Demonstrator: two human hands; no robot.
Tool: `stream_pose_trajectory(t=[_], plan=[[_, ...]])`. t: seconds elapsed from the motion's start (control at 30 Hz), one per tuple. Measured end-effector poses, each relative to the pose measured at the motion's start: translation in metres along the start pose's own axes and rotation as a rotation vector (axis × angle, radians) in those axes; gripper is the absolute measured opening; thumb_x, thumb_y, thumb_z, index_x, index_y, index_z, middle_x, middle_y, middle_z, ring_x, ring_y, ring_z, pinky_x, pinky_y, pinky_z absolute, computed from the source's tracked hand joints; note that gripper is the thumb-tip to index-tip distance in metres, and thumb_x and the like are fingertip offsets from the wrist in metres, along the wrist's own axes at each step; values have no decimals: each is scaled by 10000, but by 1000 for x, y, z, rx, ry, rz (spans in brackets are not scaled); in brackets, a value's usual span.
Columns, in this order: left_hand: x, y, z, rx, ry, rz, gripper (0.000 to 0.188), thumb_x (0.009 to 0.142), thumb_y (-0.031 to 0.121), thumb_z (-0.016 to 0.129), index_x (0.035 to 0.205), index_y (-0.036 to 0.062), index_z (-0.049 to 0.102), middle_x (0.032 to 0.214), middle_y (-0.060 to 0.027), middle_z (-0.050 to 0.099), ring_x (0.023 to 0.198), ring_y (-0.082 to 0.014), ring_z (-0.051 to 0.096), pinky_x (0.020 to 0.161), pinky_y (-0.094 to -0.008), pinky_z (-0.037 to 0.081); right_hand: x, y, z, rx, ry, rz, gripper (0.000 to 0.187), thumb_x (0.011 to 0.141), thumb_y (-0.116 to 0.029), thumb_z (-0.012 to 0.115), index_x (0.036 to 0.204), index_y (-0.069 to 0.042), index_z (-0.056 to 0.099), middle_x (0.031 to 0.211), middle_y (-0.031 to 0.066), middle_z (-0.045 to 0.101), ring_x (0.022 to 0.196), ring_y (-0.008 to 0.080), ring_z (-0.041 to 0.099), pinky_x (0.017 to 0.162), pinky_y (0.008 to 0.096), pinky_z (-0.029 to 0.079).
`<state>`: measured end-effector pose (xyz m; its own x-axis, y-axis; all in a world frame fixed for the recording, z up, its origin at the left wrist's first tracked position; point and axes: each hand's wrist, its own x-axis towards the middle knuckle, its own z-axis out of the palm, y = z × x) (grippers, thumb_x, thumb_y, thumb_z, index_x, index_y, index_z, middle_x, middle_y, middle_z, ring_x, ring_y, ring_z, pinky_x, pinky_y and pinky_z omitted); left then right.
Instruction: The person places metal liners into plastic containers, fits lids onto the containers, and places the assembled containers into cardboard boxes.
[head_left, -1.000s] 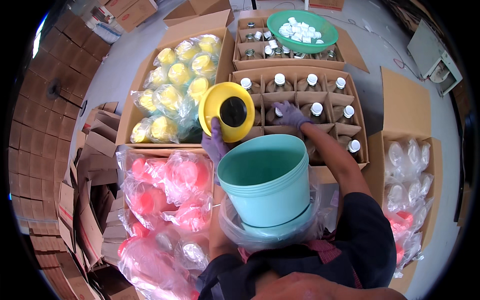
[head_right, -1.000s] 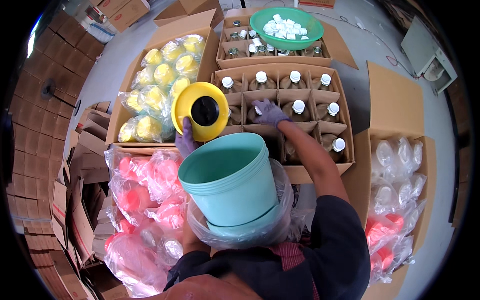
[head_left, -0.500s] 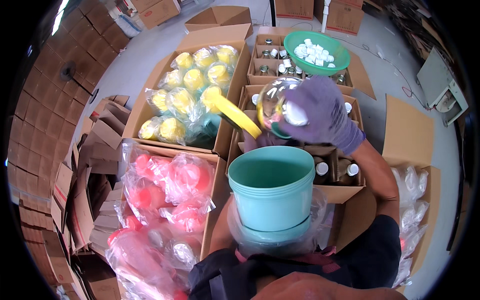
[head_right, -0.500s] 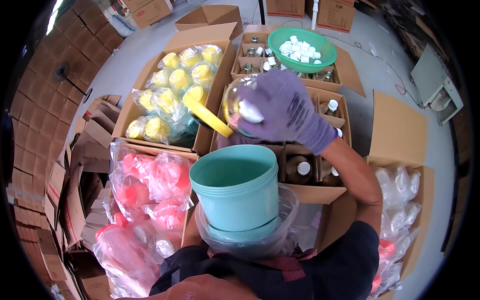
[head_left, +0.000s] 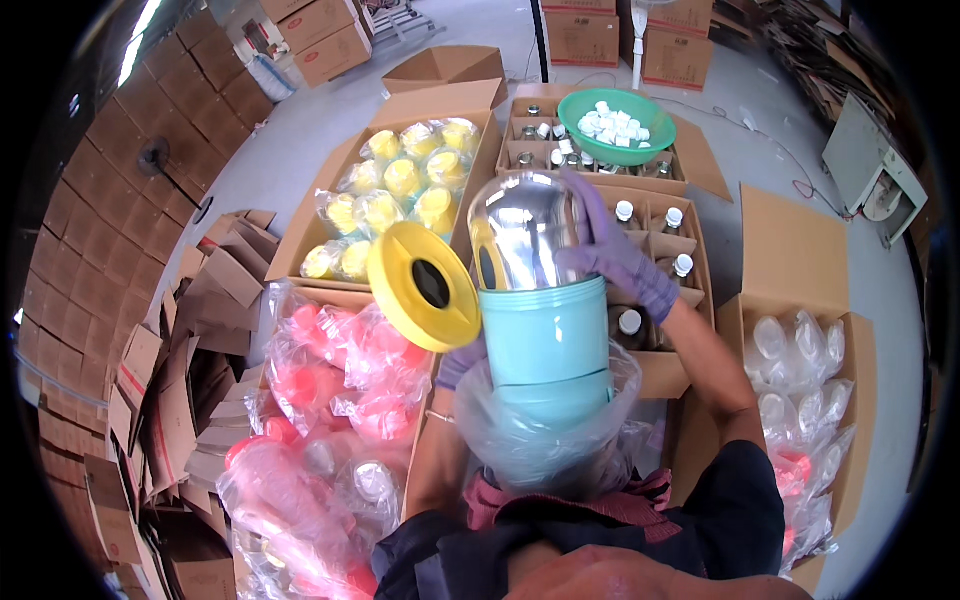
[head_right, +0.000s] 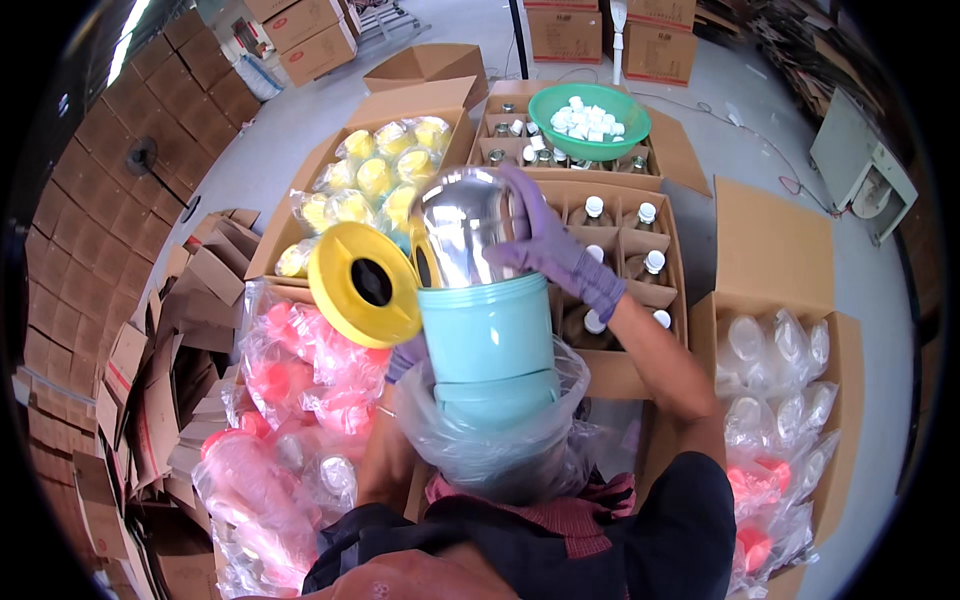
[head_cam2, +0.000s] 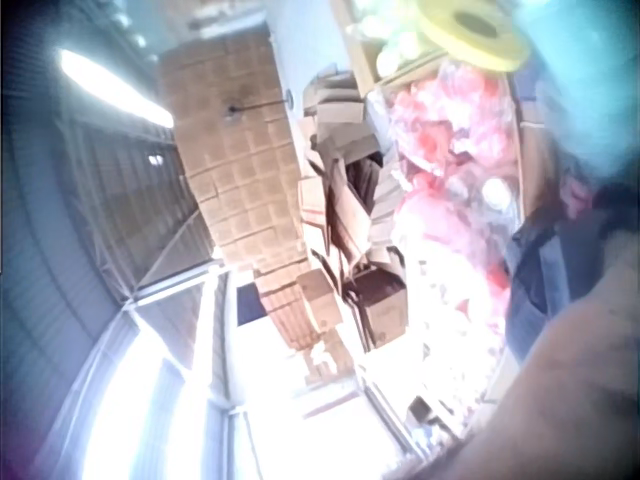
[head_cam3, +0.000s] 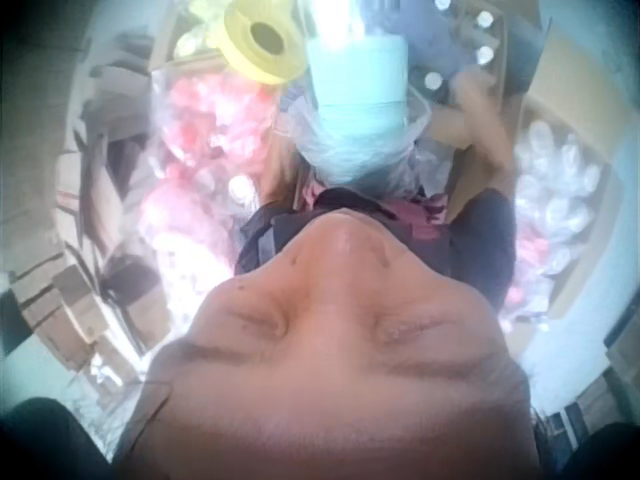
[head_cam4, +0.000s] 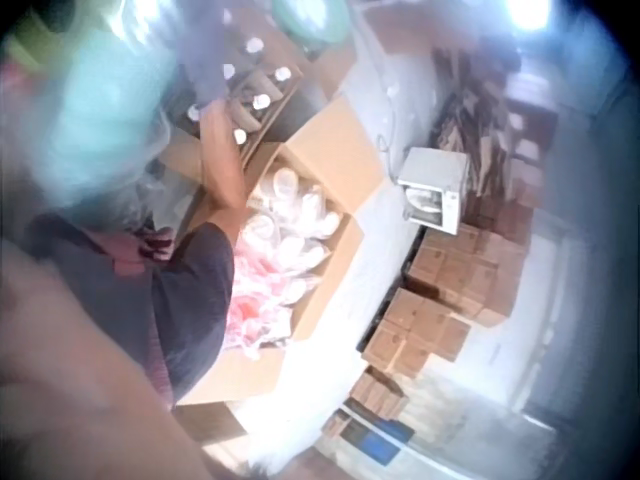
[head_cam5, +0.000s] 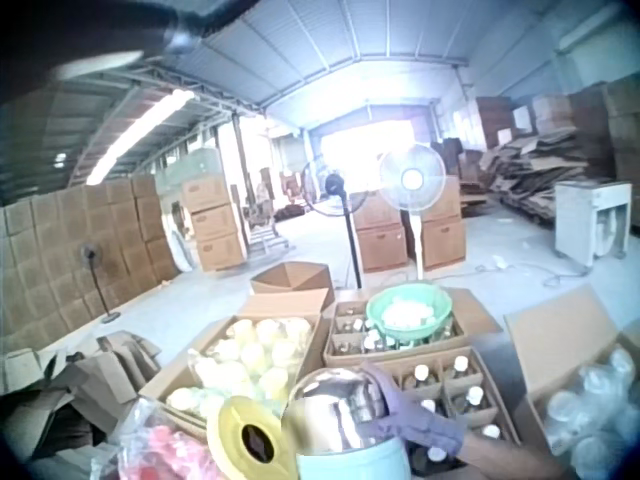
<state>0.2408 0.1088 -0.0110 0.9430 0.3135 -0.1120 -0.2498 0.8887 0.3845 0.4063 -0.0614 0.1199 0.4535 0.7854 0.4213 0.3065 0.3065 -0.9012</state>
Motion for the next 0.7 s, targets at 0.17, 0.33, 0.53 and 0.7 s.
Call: stream_pose_trajectory(t=[0.17,0.33,0.53,0.7], plan=[[-46,-14,-18,-161,140,-39,473,961,365,533,1306,43,501,1200,-116,616,1093,-225,605,895,-371,531,-19,15,15,149,-123,92,612,838,-341,745,1286,-87,414,1220,72,465,1119,154,527,941,310,458],[-72,19,-14,-192,220,171,482,961,372,523,1319,51,492,1222,-120,610,1135,-237,599,925,-387,532,2,-6,9,74,-566,369,415,892,-309,670,1210,-55,585,1037,87,634,1008,151,598,871,284,467],[-78,76,50,572,250,868,392,963,292,604,1218,-4,564,1139,-85,644,998,-154,629,881,-303,515,25,-11,30,-573,-796,446,345,898,-282,637,1161,-61,663,1055,48,682,966,132,621,828,295,484],[-78,76,129,1825,-157,914,466,775,394,778,1063,44,673,901,-79,665,817,-229,639,714,-351,505,-26,44,38,443,146,252,512,997,-428,434,1316,-37,521,1244,115,585,1106,205,576,952,353,461]])
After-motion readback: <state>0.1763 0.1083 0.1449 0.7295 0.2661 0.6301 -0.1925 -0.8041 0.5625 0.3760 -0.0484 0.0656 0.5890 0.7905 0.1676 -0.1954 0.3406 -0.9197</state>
